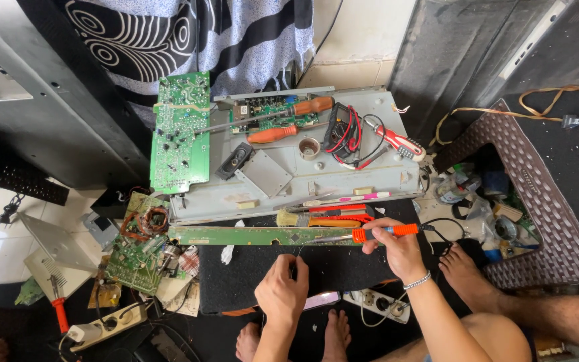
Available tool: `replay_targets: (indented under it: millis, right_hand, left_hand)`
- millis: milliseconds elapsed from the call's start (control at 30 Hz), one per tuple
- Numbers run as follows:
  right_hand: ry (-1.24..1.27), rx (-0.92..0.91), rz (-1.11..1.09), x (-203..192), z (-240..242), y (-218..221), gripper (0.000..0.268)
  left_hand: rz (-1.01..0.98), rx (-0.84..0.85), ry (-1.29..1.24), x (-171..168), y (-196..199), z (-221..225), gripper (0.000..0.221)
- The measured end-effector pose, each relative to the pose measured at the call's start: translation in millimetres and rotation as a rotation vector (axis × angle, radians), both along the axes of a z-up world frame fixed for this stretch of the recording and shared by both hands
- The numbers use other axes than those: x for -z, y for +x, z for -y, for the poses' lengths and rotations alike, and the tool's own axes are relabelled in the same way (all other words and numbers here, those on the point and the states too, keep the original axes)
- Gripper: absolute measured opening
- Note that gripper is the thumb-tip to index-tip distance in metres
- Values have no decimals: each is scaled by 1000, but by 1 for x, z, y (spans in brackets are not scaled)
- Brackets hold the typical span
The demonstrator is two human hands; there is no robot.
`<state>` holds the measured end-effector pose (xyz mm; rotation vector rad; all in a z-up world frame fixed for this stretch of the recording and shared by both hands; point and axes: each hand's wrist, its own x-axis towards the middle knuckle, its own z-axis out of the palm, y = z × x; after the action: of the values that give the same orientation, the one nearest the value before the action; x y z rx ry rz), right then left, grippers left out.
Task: Repairing a television circuit board by inspecting components and using a soldering iron to fix connections.
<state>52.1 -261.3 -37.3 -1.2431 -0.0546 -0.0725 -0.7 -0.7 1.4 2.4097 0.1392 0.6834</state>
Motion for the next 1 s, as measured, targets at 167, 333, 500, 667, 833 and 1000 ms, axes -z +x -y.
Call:
replay_targets:
  millis: [167,333,500,667,833,1000]
  right_hand:
    - [11,-6,10,1,1,1,18]
    - [19,22,14,-1,0,0,17]
    - [25,13,18,1,0,0,17]
    - [29,26,32,5,-1,-4,17]
    - [153,84,6,10,2,3,17]
    - [213,67,7,12,7,4,20]
  left_hand:
    - [9,9,-18,0,0,0,12]
    - [10,9,-11,1,0,-1,13]
    - [8,9,-26,1,-1,-1,13]
    - [2,4,-19,2,-5,-3,13]
    - [-411,-58,-440,-18,8,-16,21]
    - [10,-73,-436,68,53,-32,4]
